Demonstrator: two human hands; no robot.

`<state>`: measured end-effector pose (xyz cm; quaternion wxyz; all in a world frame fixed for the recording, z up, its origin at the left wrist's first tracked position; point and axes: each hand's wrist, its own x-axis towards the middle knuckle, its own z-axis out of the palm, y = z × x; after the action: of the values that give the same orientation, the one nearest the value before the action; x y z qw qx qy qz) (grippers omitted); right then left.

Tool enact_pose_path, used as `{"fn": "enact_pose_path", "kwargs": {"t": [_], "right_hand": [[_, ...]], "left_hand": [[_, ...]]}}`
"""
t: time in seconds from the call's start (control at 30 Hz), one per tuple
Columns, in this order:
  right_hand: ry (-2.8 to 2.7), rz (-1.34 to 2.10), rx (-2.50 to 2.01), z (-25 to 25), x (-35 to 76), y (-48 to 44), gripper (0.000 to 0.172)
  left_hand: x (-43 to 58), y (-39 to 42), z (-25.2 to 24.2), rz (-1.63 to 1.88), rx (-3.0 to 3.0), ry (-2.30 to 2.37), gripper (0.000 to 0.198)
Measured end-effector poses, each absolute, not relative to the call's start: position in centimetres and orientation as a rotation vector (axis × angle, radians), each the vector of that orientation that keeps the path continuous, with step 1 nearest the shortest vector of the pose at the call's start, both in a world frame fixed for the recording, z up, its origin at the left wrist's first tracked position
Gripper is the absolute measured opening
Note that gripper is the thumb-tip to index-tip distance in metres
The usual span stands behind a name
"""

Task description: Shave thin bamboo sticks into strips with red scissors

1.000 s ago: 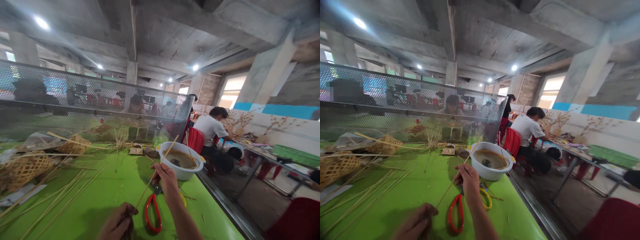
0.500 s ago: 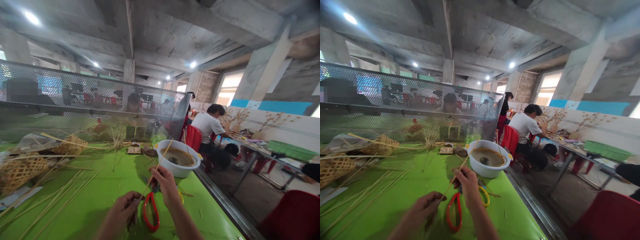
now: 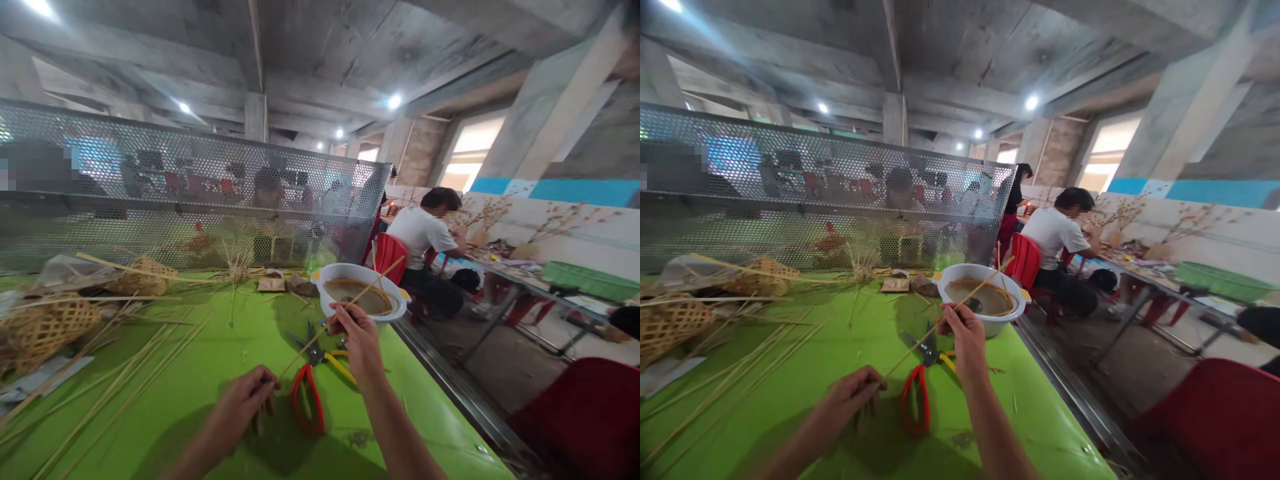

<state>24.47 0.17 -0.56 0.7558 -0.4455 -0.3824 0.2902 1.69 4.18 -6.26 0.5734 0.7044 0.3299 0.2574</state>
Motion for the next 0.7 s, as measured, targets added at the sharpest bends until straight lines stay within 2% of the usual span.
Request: {"fn": "enact_pose_path", "kwargs": {"t": [0.23, 0.5, 0.7], "right_hand": [[-1.053, 0.958, -1.033, -2.4, 20.8, 0.7, 0.031], [-1.071, 0.991, -1.041, -2.6, 20.1, 0.5, 0.03], [-1.124, 0.989, -1.071, -4.0, 18.4, 1.1, 0.034]], "left_hand": [[1.7, 4.2, -6.5, 0.622, 1.59, 0.716, 0.023], [1.9, 3.9, -5.9, 0.636, 1.578, 0.762, 0.027], [1.9, 4.3, -6.4, 0.723, 1.635, 0.797, 0.023]]}}
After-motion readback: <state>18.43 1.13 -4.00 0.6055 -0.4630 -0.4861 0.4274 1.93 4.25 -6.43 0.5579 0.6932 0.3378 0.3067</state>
